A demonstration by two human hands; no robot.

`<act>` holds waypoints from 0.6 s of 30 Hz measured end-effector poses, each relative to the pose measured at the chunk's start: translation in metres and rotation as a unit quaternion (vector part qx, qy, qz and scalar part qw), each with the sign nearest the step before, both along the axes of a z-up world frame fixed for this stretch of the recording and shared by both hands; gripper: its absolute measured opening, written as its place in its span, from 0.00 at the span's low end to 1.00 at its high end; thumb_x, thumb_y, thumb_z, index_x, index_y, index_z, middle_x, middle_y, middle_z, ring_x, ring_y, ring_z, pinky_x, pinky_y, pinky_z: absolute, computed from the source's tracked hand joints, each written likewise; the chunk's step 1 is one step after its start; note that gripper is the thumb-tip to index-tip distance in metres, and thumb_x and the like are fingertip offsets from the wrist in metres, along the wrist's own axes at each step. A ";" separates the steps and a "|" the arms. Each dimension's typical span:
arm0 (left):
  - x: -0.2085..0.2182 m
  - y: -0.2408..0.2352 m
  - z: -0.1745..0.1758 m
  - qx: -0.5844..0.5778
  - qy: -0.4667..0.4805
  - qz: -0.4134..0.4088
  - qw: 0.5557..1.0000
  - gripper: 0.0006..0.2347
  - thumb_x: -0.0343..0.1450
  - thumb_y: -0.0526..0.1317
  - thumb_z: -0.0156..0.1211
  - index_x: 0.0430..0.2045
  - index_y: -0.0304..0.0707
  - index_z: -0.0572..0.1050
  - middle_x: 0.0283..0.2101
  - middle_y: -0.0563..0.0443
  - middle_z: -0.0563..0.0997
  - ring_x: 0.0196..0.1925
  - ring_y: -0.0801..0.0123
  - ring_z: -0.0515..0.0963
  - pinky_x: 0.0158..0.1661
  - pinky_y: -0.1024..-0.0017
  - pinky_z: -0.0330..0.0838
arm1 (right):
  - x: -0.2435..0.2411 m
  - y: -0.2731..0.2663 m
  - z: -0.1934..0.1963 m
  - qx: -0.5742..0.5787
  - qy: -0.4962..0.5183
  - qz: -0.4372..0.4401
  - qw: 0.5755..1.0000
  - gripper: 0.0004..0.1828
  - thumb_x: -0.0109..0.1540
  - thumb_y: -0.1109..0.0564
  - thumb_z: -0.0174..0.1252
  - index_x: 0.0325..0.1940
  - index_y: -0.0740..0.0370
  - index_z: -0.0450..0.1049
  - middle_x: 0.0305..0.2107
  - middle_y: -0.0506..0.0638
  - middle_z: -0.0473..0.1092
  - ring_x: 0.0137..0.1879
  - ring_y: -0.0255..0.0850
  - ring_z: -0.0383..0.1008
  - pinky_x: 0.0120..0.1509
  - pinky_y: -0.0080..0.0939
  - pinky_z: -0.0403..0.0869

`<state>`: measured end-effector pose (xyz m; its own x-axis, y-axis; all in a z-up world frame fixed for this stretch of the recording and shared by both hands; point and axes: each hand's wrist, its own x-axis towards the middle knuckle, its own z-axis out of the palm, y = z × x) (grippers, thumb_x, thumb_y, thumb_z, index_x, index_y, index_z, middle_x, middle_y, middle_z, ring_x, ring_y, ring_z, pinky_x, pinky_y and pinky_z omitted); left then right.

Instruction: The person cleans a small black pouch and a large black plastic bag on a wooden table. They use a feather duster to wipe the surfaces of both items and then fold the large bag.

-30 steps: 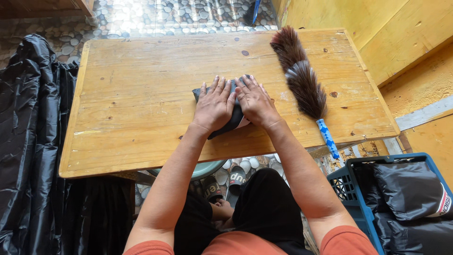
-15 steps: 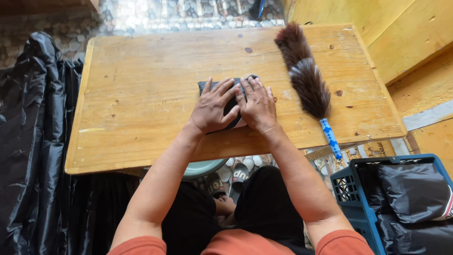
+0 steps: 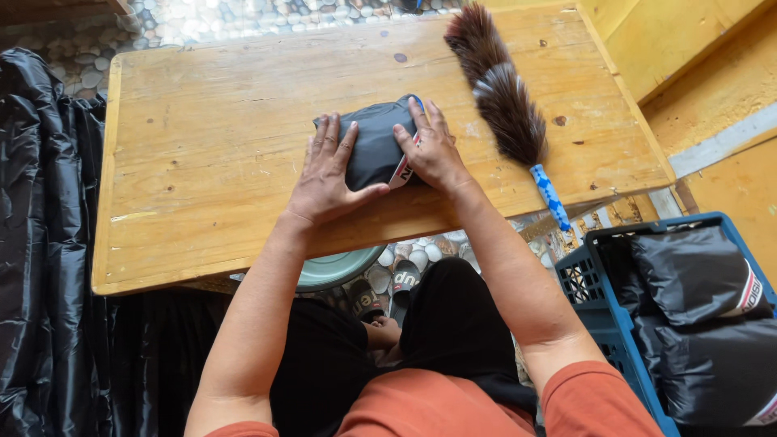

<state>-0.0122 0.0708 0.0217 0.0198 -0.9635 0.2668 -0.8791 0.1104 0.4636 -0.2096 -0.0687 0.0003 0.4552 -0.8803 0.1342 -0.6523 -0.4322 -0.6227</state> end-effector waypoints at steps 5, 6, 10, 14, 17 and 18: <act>-0.008 -0.001 -0.011 0.022 0.019 0.069 0.997 0.38 0.76 0.69 0.39 0.76 0.43 0.51 0.78 0.27 0.44 0.80 0.37 0.41 0.74 0.40 0.39 | 0.000 0.014 0.010 -0.031 0.061 -0.057 0.996 0.37 0.72 0.28 0.33 0.79 0.48 0.55 0.60 0.59 0.66 0.71 0.57 0.64 0.71 0.63 0.63; -0.010 -0.002 -0.019 0.032 0.035 0.106 0.993 0.40 0.75 0.70 0.39 0.77 0.42 0.46 0.77 0.25 0.40 0.79 0.33 0.41 0.74 0.39 0.37 | 0.001 0.020 0.014 -0.042 0.086 -0.076 0.992 0.39 0.72 0.28 0.31 0.79 0.51 0.56 0.55 0.60 0.68 0.67 0.57 0.67 0.67 0.60 0.67; -0.021 0.009 -0.023 0.060 0.037 0.158 0.985 0.46 0.74 0.74 0.36 0.76 0.31 0.39 0.73 0.13 0.49 0.78 0.28 0.44 0.72 0.36 0.30 | -0.017 0.027 0.015 0.058 0.029 -0.100 0.993 0.49 0.63 0.16 0.41 0.77 0.48 0.58 0.59 0.58 0.68 0.68 0.55 0.69 0.68 0.59 0.70; -0.036 0.014 -0.022 0.009 0.065 0.140 0.988 0.43 0.75 0.69 0.48 0.74 0.29 0.49 0.68 0.21 0.62 0.73 0.34 0.59 0.70 0.42 0.43 | -0.044 0.031 0.030 0.130 -0.026 -0.099 0.986 0.46 0.56 0.18 0.55 0.68 0.47 0.69 0.50 0.56 0.76 0.62 0.54 0.76 0.68 0.55 0.71; -0.038 0.009 -0.049 -0.050 0.143 0.158 0.976 0.39 0.75 0.60 0.61 0.72 0.29 0.55 0.63 0.25 0.68 0.66 0.34 0.69 0.65 0.44 0.60 | -0.069 0.043 0.040 0.194 -0.075 -0.105 0.972 0.45 0.53 0.19 0.61 0.67 0.40 0.69 0.48 0.53 0.78 0.61 0.49 0.78 0.68 0.49 0.73; -0.039 0.003 -0.060 -0.089 0.220 0.180 0.955 0.34 0.77 0.53 0.67 0.70 0.28 0.57 0.62 0.26 0.67 0.64 0.33 0.72 0.63 0.45 0.68 | -0.080 0.047 0.047 0.218 -0.106 -0.097 0.965 0.45 0.54 0.21 0.64 0.68 0.41 0.69 0.47 0.55 0.79 0.60 0.50 0.79 0.67 0.48 0.73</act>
